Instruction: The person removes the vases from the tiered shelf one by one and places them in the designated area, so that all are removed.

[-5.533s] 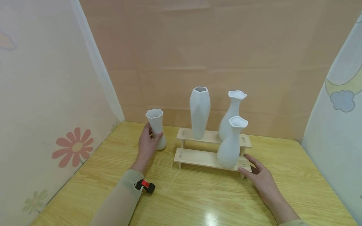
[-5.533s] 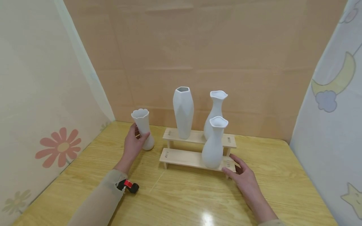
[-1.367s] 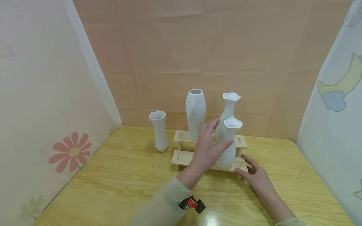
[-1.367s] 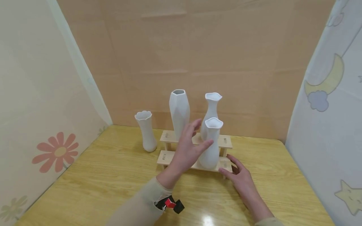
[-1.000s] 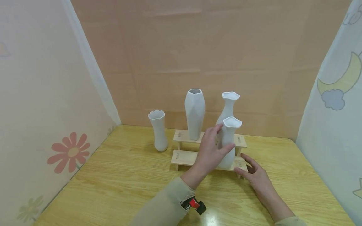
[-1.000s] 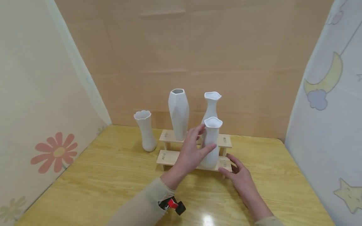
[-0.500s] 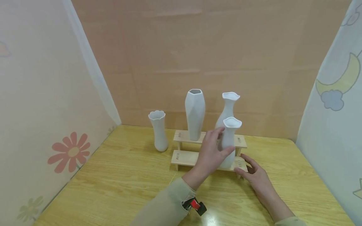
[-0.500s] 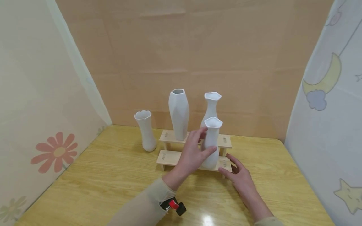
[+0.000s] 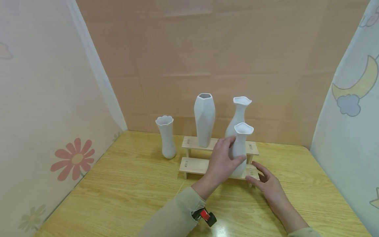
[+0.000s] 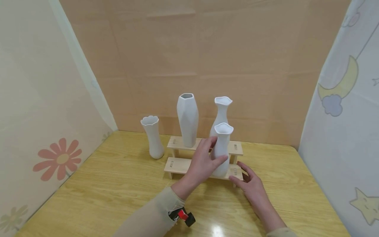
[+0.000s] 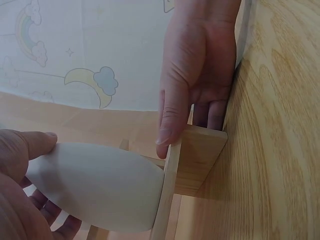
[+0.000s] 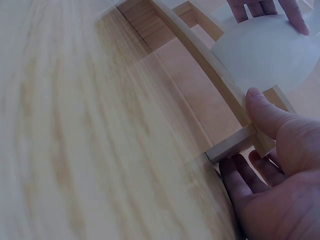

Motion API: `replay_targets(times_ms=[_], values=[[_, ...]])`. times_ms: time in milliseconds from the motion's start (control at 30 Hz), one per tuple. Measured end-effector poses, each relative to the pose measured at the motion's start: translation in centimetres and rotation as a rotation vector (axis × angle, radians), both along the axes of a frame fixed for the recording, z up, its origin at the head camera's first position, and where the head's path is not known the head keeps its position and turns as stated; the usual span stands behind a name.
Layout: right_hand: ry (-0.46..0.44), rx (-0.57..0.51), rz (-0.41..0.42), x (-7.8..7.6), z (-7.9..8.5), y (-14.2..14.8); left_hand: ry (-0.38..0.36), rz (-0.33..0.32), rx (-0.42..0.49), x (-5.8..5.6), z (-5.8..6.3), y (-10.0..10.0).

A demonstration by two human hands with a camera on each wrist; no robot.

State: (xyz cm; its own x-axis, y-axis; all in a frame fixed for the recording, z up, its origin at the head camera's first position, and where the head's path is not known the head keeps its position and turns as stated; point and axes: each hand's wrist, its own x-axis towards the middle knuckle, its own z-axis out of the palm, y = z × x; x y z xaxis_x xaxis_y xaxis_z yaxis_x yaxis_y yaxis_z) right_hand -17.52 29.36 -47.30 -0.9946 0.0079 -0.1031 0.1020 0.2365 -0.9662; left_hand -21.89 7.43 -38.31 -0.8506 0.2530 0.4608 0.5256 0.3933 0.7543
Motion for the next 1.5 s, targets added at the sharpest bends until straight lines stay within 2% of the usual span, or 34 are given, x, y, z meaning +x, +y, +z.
replay_targets(times_ms=[1000, 1233, 1500], values=[[-0.019, 0.010, 0.010, -0.1, 0.2, 0.2, -0.021, 0.003, -0.006, -0.1, 0.2, 0.1], [-0.026, 0.014, 0.004, -0.2, 0.1, 0.2, -0.010, 0.000, 0.016, 0.3, 0.8, -0.3], [-0.031, 0.002, 0.001, -0.4, -0.1, 0.2, 0.045, -0.020, 0.014, 1.1, 2.1, -1.7]])
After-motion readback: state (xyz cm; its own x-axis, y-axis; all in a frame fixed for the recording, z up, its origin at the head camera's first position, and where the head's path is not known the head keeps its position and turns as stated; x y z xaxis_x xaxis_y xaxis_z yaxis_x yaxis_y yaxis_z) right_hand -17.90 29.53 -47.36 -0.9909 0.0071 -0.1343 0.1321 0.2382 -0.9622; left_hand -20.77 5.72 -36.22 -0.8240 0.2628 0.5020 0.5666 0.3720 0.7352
